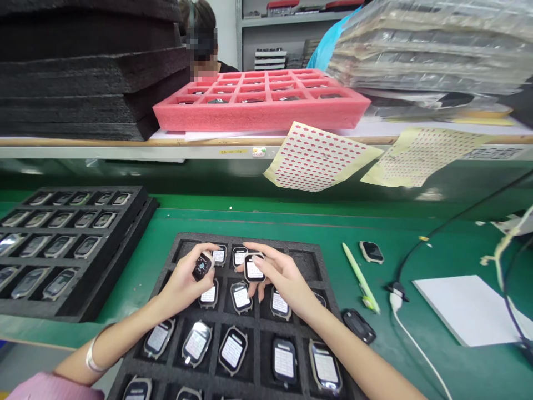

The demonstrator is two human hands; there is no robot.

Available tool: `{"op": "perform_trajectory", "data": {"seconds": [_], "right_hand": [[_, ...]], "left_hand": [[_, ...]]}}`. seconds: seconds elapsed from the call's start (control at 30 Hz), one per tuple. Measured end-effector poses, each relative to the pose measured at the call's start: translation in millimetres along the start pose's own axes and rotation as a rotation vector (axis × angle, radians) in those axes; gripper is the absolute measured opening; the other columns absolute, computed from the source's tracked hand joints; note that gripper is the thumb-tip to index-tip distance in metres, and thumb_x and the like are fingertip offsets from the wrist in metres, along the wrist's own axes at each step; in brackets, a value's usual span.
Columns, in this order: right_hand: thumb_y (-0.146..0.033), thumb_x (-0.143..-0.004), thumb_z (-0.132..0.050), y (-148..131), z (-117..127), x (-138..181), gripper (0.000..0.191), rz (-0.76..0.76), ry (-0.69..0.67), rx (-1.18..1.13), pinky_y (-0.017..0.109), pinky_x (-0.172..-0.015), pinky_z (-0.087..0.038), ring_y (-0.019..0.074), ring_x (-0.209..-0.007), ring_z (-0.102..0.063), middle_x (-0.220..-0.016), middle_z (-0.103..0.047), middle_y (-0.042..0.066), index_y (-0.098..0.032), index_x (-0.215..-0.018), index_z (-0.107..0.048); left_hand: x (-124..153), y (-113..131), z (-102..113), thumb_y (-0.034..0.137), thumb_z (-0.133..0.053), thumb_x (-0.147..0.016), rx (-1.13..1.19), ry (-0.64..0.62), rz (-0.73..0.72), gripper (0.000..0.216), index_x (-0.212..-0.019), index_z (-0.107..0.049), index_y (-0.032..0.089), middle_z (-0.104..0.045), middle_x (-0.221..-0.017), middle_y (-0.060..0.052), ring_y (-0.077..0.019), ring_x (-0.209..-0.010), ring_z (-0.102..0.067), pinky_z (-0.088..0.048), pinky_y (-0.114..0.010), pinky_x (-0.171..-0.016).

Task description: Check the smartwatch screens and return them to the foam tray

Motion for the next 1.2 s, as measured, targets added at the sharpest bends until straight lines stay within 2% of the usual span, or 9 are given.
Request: {"op": "perform_trajectory", "data": {"seconds": [0.2,0.27,0.33,0.4,0.5,0.67,1.03,1.2], "right_hand": [[-0.04,-0.088,-0.058,0.5,0.4,0.0,0.048,-0.005,0.007,0.005,0.026,-0.043,-0.051,0.018,-0.054,-0.066,-0.097,-0.069,0.013,-0.017,-0.129,-0.051],[-0.041,-0.088,-0.058,0.6,0.4,0.1,0.048,-0.008,0.006,0.005,0.026,-0.043,-0.051,0.018,-0.055,-0.067,-0.098,-0.07,0.014,-0.017,-0.129,-0.051],[-0.04,-0.088,-0.058,0.6,0.3,0.1,0.047,-0.01,0.003,0.003,0.025,-0.043,-0.051,0.018,-0.055,-0.067,-0.098,-0.07,0.014,-0.018,-0.129,-0.051],[-0.04,-0.088,-0.058,0.5,0.2,0.3,0.047,-0.012,0.004,0.004,0.025,-0.043,-0.051,0.0178,-0.055,-0.067,-0.098,-0.069,0.014,-0.018,-0.13,-0.05],[-0.04,-0.088,-0.058,0.2,0.3,0.6,0.049,-0.014,0.013,0.01,0.026,-0.043,-0.051,0.0176,-0.054,-0.066,-0.098,-0.069,0.014,-0.018,-0.131,-0.049],[-0.041,-0.089,-0.058,0.5,0.2,0.5,0.051,-0.016,0.015,0.009,0.026,-0.043,-0.051,0.0175,-0.055,-0.066,-0.099,-0.069,0.013,-0.018,-0.133,-0.048],[-0.036,-0.089,-0.057,0.6,1.4,0.7,0.049,-0.014,0.021,0.001,0.025,-0.042,-0.051,0.0174,-0.054,-0.067,-0.099,-0.069,0.011,-0.018,-0.134,-0.047],[-0.038,-0.088,-0.058,2.2,2.6,-0.1,0.05,-0.025,0.019,-0.004,0.025,-0.042,-0.052,0.018,-0.055,-0.067,-0.099,-0.069,0.011,-0.019,-0.134,-0.048]], "left_hand": [[0.3,-4.4,-0.3,0.013,-0.054,-0.077,0.002,0.005,0.033,0.041,-0.117,-0.048,0.019,-0.061,-0.102,-0.006,-0.0219,-0.096,-0.059,-0.045,-0.033,-0.088],[1.0,-8.8,-3.9,0.017,-0.057,-0.078,0.046,-0.021,0.08,0.047,-0.123,-0.044,0.02,-0.058,-0.108,-0.008,-0.0218,-0.093,-0.059,-0.049,-0.033,-0.081],[2.1,-14.2,-9.9,0.02,-0.058,-0.078,0.165,-0.069,0.153,0.054,-0.128,-0.038,0.022,-0.054,-0.116,-0.009,-0.0201,-0.087,-0.059,-0.052,-0.03,-0.068],[3.0,-17.8,-16.7,0.019,-0.057,-0.079,0.351,-0.121,0.218,0.057,-0.13,-0.034,0.022,-0.054,-0.112,-0.009,-0.0176,-0.08,-0.059,-0.053,-0.028,-0.062],[2.6,-17.8,-22.2,0.017,-0.055,-0.079,0.615,-0.158,0.255,0.053,-0.128,-0.035,0.02,-0.056,-0.098,-0.006,-0.0173,-0.082,-0.06,-0.055,-0.031,-0.069],[1.3,-17.4,-23.4,0.021,-0.052,-0.081,0.825,-0.174,0.281,0.043,-0.123,-0.042,0.02,-0.057,-0.105,-0.009,-0.0221,-0.094,-0.061,-0.054,-0.037,-0.075],[2.7,-16.8,-24.3,0.018,-0.051,-0.082,0.872,-0.197,0.256,0.04,-0.122,-0.044,0.02,-0.06,-0.104,-0.009,-0.0243,-0.097,-0.062,-0.053,-0.039,-0.077],[2.4,-10.1,-22.0,0.023,-0.054,-0.086,0.836,-0.19,0.231,0.036,-0.121,-0.046,0.019,-0.06,-0.102,-0.01,-0.0241,-0.096,-0.062,-0.055,-0.037,-0.074]]}}
Point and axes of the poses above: each hand's wrist, its own x-axis away from the middle knuckle, its own z-axis out of the back of the hand, y = z × x, the point moved 6 cm from there along -x, towards the middle knuckle
